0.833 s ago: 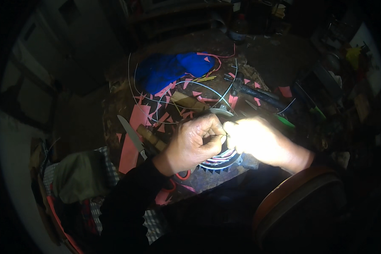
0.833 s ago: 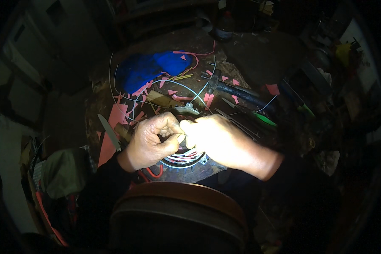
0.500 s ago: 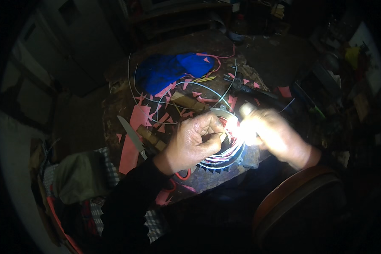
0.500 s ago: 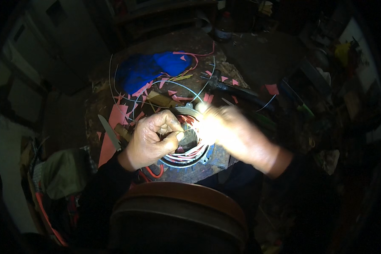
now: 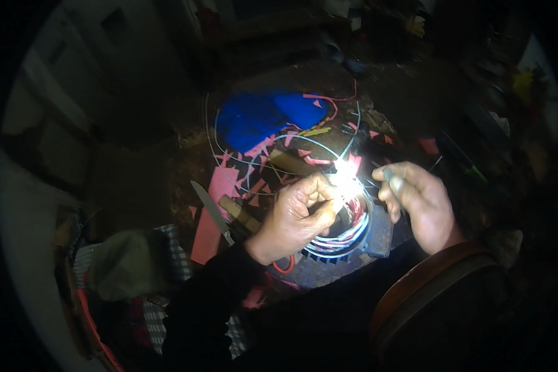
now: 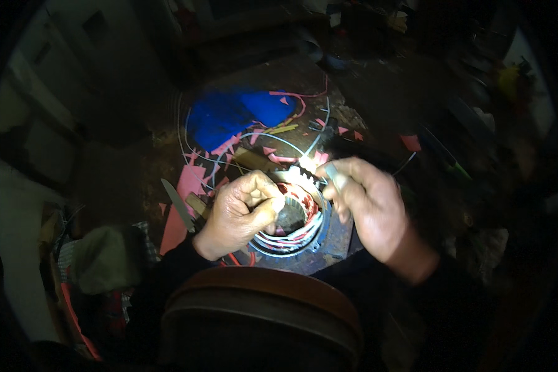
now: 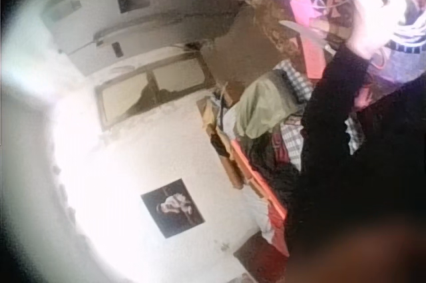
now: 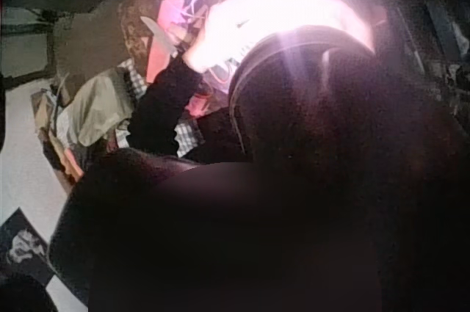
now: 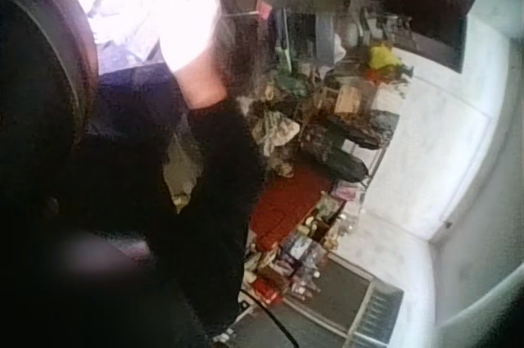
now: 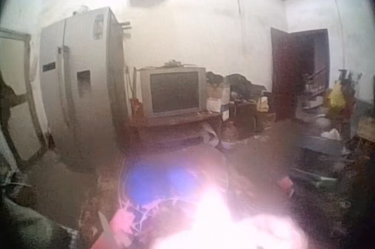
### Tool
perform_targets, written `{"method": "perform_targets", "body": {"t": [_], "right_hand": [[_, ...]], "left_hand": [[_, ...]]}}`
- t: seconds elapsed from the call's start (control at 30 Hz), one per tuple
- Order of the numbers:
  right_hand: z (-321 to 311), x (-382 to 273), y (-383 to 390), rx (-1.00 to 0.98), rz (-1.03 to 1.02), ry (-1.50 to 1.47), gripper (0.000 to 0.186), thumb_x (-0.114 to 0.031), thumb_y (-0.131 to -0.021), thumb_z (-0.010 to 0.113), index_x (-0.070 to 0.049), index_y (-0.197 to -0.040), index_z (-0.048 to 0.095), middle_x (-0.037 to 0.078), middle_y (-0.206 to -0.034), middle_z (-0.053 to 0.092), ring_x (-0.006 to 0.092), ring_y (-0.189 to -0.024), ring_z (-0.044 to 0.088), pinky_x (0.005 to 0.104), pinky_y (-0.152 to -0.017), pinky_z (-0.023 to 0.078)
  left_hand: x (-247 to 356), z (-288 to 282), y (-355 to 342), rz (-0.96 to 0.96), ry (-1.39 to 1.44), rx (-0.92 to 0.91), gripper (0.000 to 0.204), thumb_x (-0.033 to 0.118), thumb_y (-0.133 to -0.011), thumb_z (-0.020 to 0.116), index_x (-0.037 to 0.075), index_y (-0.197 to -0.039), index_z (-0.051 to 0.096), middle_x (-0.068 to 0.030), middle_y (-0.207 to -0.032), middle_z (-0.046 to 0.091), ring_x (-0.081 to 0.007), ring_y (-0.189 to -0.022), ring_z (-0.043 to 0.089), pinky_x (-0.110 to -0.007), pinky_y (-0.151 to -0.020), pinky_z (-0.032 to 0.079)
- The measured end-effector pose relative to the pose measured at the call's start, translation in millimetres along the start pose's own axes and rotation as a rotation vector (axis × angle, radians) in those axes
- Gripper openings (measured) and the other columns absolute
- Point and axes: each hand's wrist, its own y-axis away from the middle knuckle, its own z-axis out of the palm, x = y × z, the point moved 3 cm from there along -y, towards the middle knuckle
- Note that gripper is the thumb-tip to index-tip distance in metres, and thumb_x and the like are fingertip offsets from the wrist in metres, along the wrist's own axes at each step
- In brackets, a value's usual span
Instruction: The person works on a cylindrical motor stator, using a knife to scrape and clean the windings, then uses a screwdriver to adjust or probe the internal components. The person repeatedly manipulates the wires and tools while the stator remains on the table.
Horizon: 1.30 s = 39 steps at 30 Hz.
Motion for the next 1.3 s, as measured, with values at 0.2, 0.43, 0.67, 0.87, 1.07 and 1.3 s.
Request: {"method": "perform_targets", "body": {"t": [0.2,0.43,0.67,0.87,1.07,1.3], "right_hand": [[1,18,15,-0.03,-0.32,-0.032,0.034,0.006,-0.112,0.051,0.005,-0.141,0.069,0.017,-0.118,0.08,0.0198,-0.099,0.08,0.0343,-0.09,0.066],[12,39,-10,0.008,-0.236,-0.421,0.036,0.017,-0.106,0.059,0.004,-0.137,0.073,0.018,-0.134,0.077,0.0265,-0.118,0.08,0.0388,-0.106,0.066],[31,46,-13,0.026,-0.21,-0.423,0.018,0.007,-0.104,0.076,0.006,-0.122,0.08,0.013,-0.116,0.081,0.013,-0.089,0.076,0.0259,-0.084,0.064],[47,35,-11,0.046,-0.401,-0.384,0.014,0.002,-0.109,0.071,0.002,-0.122,0.071,0.011,-0.109,0.082,0.0119,-0.096,0.078,0.0272,-0.082,0.062],[44,31,-14,0.06,-0.448,-0.007,0.014,-0.008,-0.109,0.075,0.001,-0.118,0.071,0.01,-0.105,0.082,0.0113,-0.094,0.077,0.0294,-0.085,0.061],[46,41,-22,0.016,-0.399,-0.248,0.011,-0.006,-0.109,0.074,0.002,-0.116,0.069,0.011,-0.105,0.081,0.012,-0.096,0.077,0.0298,-0.087,0.062]], "left_hand": [[3,1,0,0.047,0.008,0.058,0.002,0.001,-0.114,0.063,0.003,-0.114,0.064,-0.0043,-0.095,0.075,-0.0108,-0.079,0.076,-0.024,-0.07,0.059],[5,2,-2,0.085,-0.039,0.098,0.005,-0.003,-0.111,0.064,0.001,-0.112,0.064,-0.0096,-0.096,0.077,-0.0152,-0.078,0.078,-0.026,-0.068,0.061],[8,5,-4,0.085,-0.043,0.149,0.007,-0.005,-0.112,0.059,0.0,-0.11,0.063,-0.0122,-0.094,0.078,-0.0178,-0.076,0.079,-0.028,-0.066,0.063],[7,3,-4,0.101,-0.06,0.123,0.006,-0.004,-0.113,0.06,0.001,-0.111,0.064,-0.0134,-0.097,0.08,-0.0183,-0.075,0.08,-0.028,-0.064,0.063],[1,-1,-5,0.122,-0.083,0.109,0.003,-0.002,-0.113,0.063,0.001,-0.114,0.065,-0.0139,-0.099,0.081,-0.0184,-0.076,0.08,-0.028,-0.065,0.063],[1,-1,-4,0.096,-0.024,0.099,0.005,-0.003,-0.113,0.062,0.001,-0.114,0.065,-0.0149,-0.099,0.081,-0.0184,-0.075,0.08,-0.028,-0.065,0.063]]}}
